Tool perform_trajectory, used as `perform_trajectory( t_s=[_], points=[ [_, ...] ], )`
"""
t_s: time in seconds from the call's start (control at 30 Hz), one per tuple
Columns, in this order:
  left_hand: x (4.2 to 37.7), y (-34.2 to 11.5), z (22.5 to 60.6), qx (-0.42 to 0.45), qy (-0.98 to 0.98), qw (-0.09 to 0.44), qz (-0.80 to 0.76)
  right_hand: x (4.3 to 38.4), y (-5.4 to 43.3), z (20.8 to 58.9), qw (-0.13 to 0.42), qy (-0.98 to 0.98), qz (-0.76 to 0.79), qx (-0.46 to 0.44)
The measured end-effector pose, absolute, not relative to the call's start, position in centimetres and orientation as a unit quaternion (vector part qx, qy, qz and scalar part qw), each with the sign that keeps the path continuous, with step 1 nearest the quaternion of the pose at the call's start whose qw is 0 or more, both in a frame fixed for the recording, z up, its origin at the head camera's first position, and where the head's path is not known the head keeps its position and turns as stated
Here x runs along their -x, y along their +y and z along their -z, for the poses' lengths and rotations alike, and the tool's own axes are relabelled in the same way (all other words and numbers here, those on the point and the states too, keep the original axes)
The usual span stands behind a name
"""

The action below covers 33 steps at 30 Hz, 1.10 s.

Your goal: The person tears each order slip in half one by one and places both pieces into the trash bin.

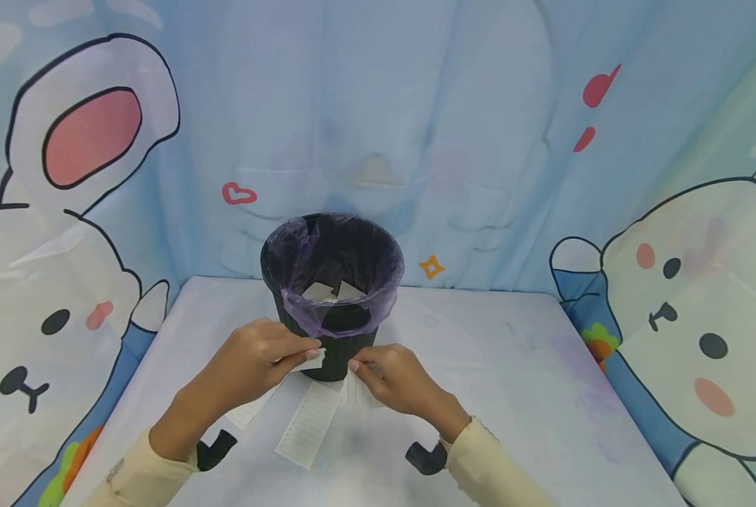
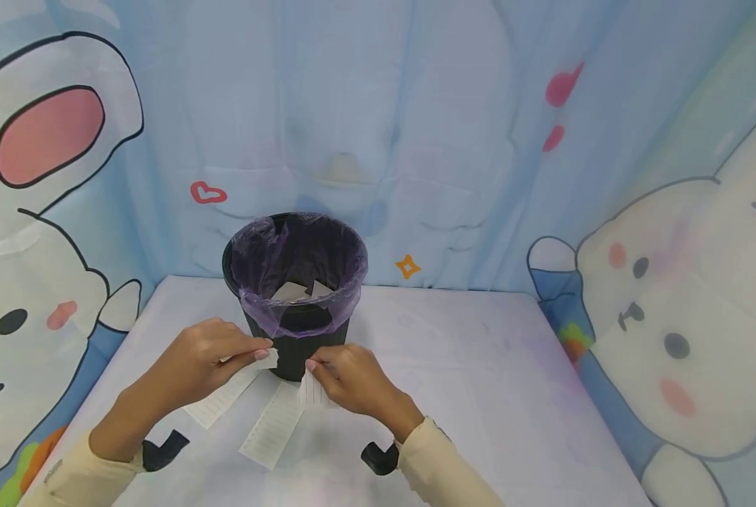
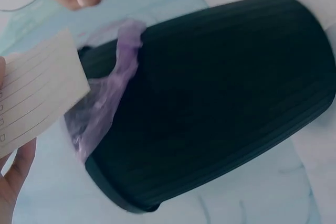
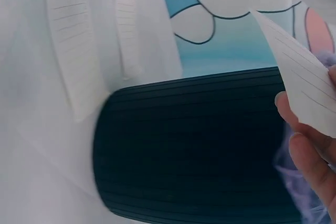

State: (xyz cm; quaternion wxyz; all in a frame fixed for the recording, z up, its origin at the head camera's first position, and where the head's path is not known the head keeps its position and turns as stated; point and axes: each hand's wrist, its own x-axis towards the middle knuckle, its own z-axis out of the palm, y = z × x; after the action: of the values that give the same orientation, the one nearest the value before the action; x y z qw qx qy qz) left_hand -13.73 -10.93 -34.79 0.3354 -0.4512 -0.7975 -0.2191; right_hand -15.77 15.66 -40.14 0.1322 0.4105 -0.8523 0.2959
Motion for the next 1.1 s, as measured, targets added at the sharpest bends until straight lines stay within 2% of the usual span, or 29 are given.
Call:
perform_trajectory(
  t_s=[0.27, 0.6, 0.9, 1.1],
  points=[
    [15.4, -12.0, 32.6, 0.434, -0.790, 0.359, 0.244, 16.1, 15.9, 37.3, 0.179, -0.815, -0.326, -0.444],
    [17.0, -12.7, 30.6, 0.367, -0.810, 0.348, 0.296, 17.4, 16.2, 33.7, 0.230, -0.790, -0.348, -0.449],
    [18.7, -11.8, 29.8, 0.327, -0.780, 0.386, 0.369, 19.1, 16.1, 31.0, 0.275, -0.780, -0.399, -0.397],
    [19.7, -11.1, 30.6, 0.272, -0.778, 0.383, 0.417, 20.7, 15.3, 30.2, 0.304, -0.766, -0.446, -0.349]
  ],
)
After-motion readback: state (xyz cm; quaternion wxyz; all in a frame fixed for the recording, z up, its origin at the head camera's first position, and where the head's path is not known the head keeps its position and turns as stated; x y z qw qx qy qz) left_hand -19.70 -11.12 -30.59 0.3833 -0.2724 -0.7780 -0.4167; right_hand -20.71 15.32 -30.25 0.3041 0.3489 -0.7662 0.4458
